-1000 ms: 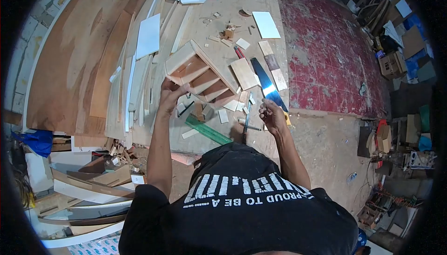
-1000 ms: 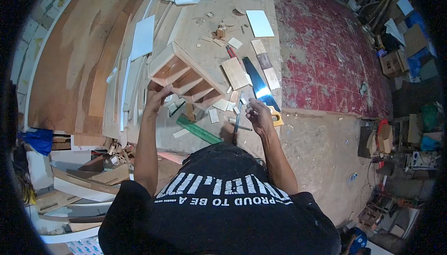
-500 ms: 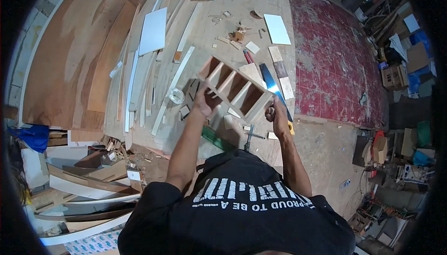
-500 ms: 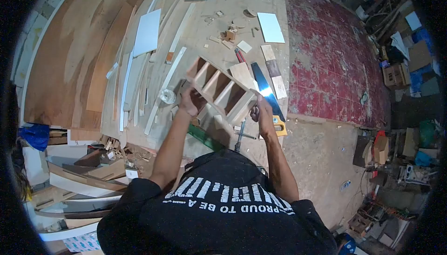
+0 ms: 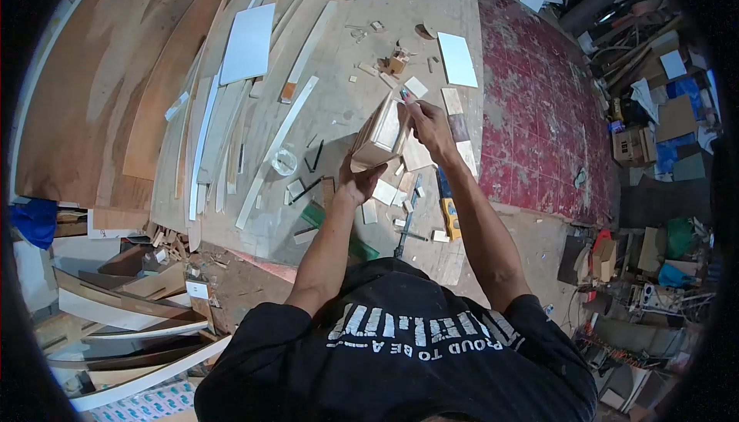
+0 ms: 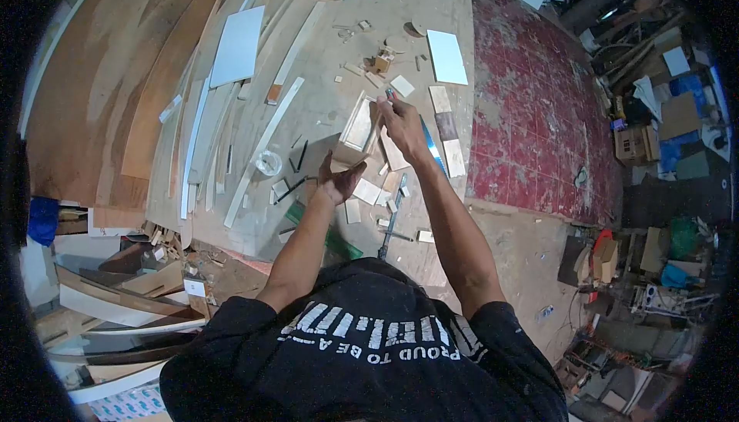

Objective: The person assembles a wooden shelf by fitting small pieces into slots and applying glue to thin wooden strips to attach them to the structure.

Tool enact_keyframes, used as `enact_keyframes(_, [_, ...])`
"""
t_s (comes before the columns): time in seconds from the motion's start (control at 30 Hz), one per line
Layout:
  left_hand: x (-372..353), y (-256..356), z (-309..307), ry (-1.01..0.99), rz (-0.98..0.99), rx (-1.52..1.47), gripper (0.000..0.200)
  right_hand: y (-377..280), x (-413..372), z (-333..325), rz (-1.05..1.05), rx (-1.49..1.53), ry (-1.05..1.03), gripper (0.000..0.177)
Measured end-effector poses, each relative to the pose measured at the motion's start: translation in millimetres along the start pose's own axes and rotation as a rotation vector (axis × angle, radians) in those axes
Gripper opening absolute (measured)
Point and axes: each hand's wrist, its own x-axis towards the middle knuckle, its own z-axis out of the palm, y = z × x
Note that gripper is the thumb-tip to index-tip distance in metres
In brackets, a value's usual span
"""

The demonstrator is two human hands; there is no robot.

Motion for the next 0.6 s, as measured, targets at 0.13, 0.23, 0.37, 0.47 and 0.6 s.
enact_keyframes(0.13, [3.7,-2.1,11.3,0.221,0.123,0.094,0.08,-0.6,22.0,18.1,-0.121,-0.021,-0.052,0.055])
enact_keyframes(0.23, [-6.0,2.0,5.2,0.281,0.065,0.132,0.076,4.4,33.4,25.9,-0.196,-0.206,-0.062,0.06])
enact_keyframes(0.37, [-29.3,2.8,-13.0,0.425,0.194,0.747,0.052,12.7,22.2,25.6,-0.142,-0.036,-0.002,0.05])
enact_keyframes(0.47, [-39.0,-10.3,-25.6,0.567,0.387,1.288,0.038,6.0,9.5,19.8,0.02,0.144,-0.022,0.049])
enact_keyframes(0.6, [-27.1,-19.8,-32.8,0.531,1.163,1.883,0.061,13.1,8.8,12.1,0.085,0.204,-0.116,0.052])
